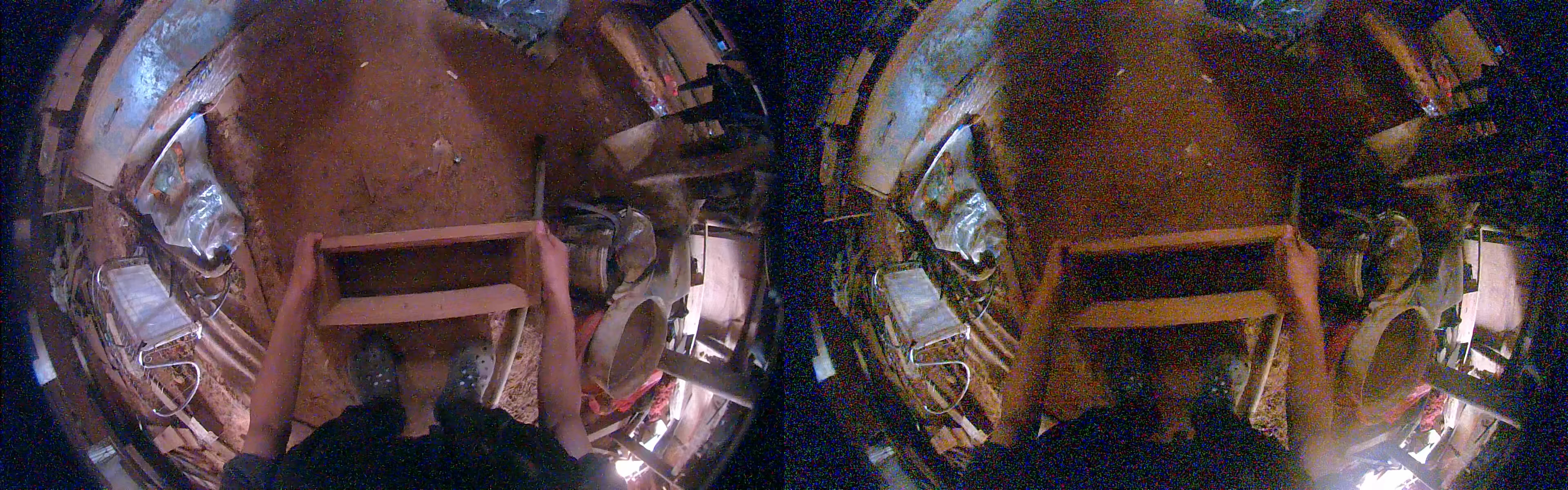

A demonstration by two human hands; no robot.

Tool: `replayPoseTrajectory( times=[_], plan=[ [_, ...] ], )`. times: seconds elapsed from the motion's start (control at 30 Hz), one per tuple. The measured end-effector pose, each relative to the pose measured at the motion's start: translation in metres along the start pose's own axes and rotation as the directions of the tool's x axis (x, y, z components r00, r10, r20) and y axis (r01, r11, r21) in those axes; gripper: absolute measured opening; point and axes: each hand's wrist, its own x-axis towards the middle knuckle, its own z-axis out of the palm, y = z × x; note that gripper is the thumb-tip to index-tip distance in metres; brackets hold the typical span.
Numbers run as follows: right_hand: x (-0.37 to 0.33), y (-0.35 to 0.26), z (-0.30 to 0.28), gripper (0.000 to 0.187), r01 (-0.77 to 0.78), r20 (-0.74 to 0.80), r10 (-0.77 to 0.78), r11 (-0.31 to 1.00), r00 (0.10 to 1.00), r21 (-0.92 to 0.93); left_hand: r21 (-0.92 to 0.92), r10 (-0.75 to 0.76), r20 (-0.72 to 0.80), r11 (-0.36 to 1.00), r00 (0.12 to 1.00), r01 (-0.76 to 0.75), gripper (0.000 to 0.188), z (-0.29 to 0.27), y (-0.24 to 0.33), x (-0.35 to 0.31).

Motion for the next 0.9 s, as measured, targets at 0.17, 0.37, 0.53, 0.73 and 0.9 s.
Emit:
replayPoseTrajectory(
  times=[0.17, 0.37, 0.53, 0.73, 0.9],
  plan=[
    [-0.007, 0.002, 0.001, 0.054, 0.032, -0.043, -0.036, 0.997, 0.998, -0.073, -0.291, -0.23, 0.006, 0.931, 0.973, 0.222, 0.033, 0.0, 0.006, -0.011],
    [-0.038, 0.003, -0.005, 0.063, 0.122, -0.192, -0.1, 0.987, 0.976, 0.108, -0.44, -0.053, -0.02, 0.897, 0.998, 0.039, 0.039, -0.01, 0.038, -0.038],
    [-0.048, -0.001, -0.015, 0.059, 0.377, -0.305, -0.295, 0.889, 0.905, 0.26, -0.523, 0.026, -0.037, 0.852, 0.999, -0.042, 0.05, -0.02, 0.108, -0.075],
    [-0.035, 0.021, -0.011, 0.051, 0.375, -0.35, -0.205, 0.757, 0.914, 0.535, -0.544, 0.328, -0.122, 0.767, 0.937, -0.339, 0.069, 0.004, 0.097, -0.067],
    [-0.018, 0.075, -0.004, 0.046, 0.409, -0.353, -0.246, 0.747, 0.903, 0.524, -0.654, 0.234, -0.163, 0.702, 0.959, -0.282, 0.08, 0.018, 0.067, -0.076]
  ],
)
